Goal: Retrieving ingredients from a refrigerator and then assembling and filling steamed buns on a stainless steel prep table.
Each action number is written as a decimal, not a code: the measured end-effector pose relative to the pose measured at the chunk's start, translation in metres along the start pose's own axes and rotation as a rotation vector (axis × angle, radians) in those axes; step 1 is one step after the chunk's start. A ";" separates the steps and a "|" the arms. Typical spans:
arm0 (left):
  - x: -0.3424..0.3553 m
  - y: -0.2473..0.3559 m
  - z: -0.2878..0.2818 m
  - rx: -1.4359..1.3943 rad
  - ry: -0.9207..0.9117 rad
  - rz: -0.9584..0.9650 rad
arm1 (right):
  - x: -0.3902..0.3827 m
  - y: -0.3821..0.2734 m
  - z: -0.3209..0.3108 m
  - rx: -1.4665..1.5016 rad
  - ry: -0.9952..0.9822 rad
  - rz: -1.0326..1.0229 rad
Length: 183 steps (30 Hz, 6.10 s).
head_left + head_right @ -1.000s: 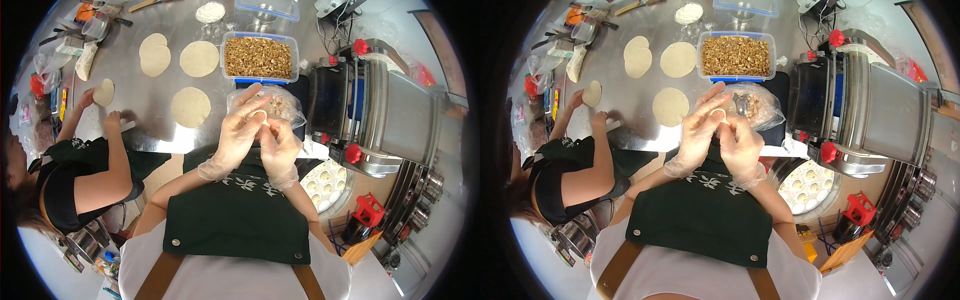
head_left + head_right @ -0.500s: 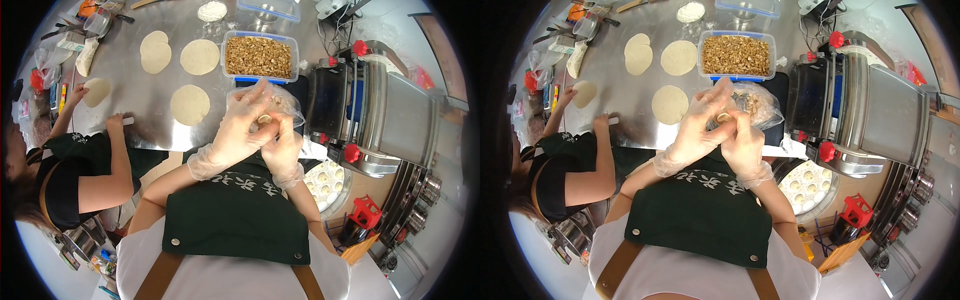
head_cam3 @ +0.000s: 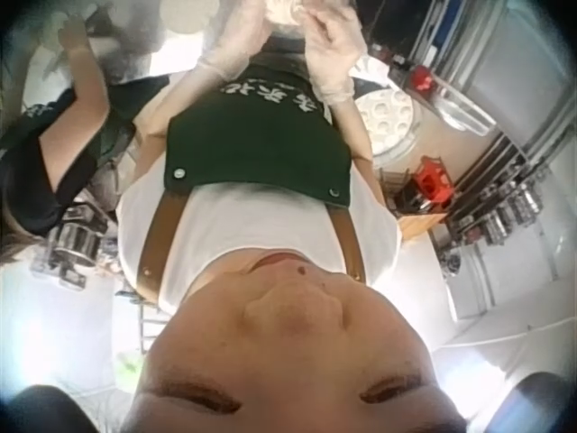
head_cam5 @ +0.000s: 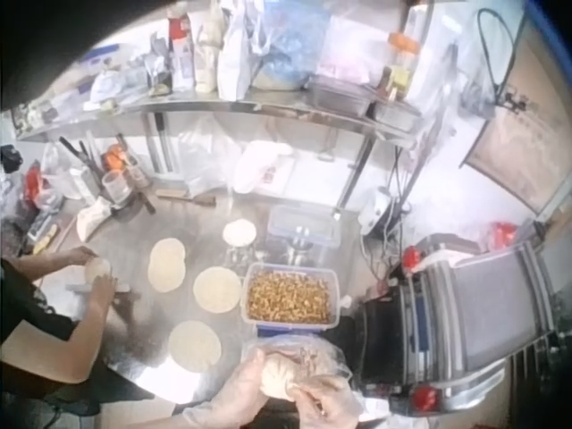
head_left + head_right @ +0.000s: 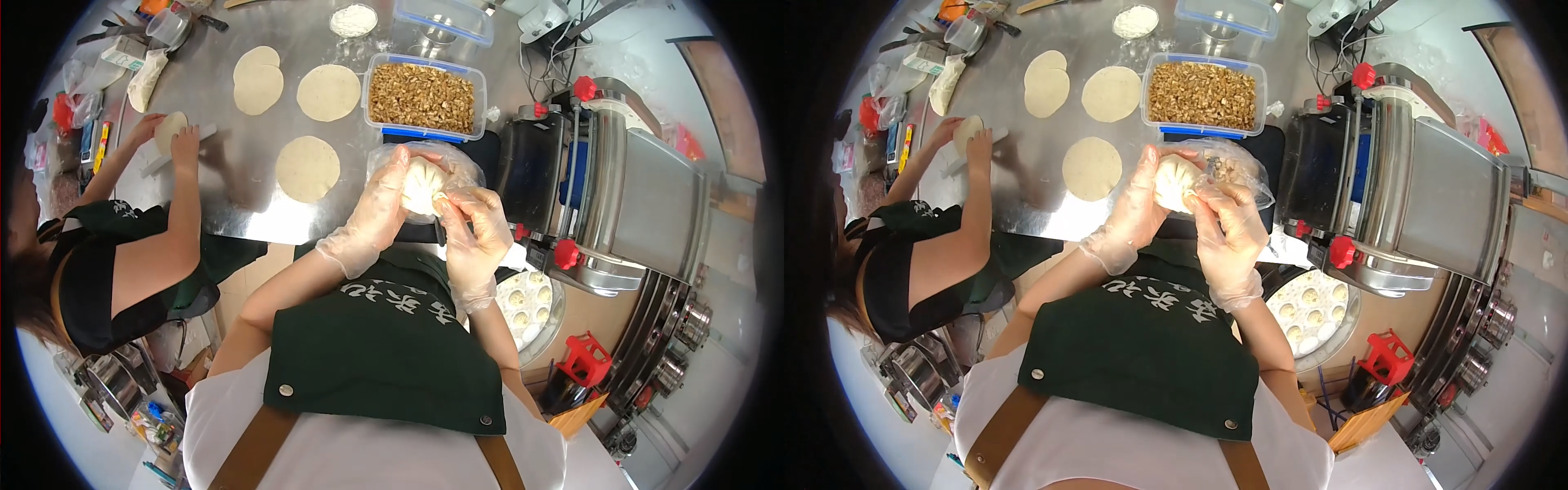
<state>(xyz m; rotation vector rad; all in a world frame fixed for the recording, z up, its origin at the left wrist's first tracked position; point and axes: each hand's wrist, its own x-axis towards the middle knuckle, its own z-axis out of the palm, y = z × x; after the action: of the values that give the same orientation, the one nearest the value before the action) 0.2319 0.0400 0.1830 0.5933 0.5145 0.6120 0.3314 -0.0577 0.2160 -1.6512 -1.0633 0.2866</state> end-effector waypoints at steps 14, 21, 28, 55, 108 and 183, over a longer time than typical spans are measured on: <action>-0.003 0.044 0.022 0.461 -0.270 -0.413 | 0.001 -0.004 -0.052 -0.251 -0.386 -0.502; 0.019 0.087 0.057 0.918 -0.705 -0.801 | 0.023 -0.022 -0.072 -0.027 -0.736 -0.654; 0.013 0.040 0.031 0.340 -0.788 -0.692 | 0.038 -0.038 -0.075 0.139 -0.785 -0.421; -0.019 0.000 0.061 0.123 -0.312 -0.291 | 0.025 0.001 -0.089 0.033 -0.437 -0.581; -0.102 -0.132 -0.197 0.434 0.256 0.297 | -0.176 0.129 0.190 0.549 -0.222 0.411; -0.105 -0.126 -0.215 0.433 0.238 0.284 | -0.167 0.137 0.148 0.205 -0.341 0.245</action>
<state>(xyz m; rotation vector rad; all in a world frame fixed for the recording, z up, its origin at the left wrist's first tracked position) 0.0760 -0.0363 -0.0237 1.0221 0.8045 0.8543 0.2064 -0.0879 -0.0117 -1.5784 -1.0389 0.8359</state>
